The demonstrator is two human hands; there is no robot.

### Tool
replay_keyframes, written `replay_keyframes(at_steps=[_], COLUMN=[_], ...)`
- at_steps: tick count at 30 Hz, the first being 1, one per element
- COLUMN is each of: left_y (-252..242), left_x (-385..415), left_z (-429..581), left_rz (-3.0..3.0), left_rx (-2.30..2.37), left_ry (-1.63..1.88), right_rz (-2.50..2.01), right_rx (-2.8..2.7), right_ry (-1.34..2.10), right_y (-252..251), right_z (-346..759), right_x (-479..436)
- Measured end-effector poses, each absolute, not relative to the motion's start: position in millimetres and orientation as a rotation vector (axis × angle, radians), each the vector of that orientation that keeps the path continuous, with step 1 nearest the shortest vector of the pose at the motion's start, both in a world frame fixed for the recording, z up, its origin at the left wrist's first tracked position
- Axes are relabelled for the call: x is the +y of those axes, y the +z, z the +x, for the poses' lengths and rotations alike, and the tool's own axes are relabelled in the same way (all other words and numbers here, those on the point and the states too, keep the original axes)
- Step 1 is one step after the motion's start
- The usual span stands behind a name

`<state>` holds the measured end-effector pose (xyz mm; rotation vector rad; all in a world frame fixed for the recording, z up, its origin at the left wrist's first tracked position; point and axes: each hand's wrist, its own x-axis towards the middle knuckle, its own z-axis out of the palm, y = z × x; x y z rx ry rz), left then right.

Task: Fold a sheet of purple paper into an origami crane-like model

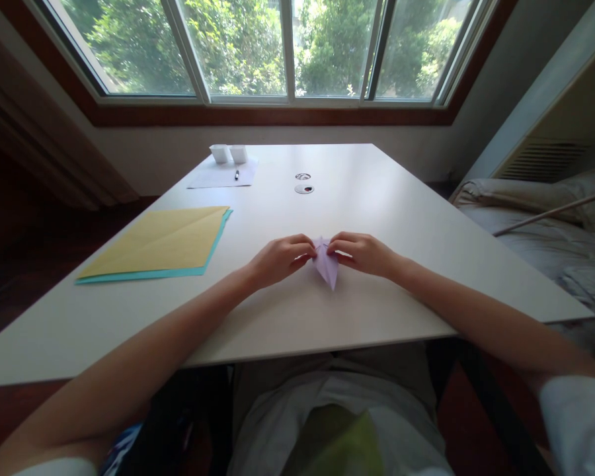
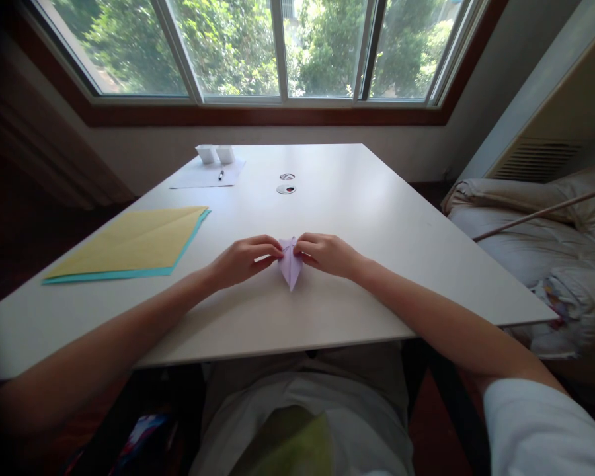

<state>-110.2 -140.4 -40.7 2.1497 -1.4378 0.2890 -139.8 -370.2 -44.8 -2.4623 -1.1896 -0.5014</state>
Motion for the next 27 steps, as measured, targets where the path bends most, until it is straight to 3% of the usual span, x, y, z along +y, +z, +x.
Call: replay_keyframes(at_steps=[8,16,27], left_y=[-47,-44,-51], left_x=[-140,-141,-154], left_z=[-99,-101,-98], left_rz=[2.215,2.187,2.315], left_rx=[-1.494,-1.485,-0.999], left_ry=[0.193,0.211,0.054], right_rz=[-2.445,-2.377,-2.386], right_rx=[-1.268,-0.752,-0.589], right_ry=[-0.23,-0.135,-0.239], right_y=[-42,-47,-56], right_z=[-135,-130,-126], right_x=[-376,-367,-365])
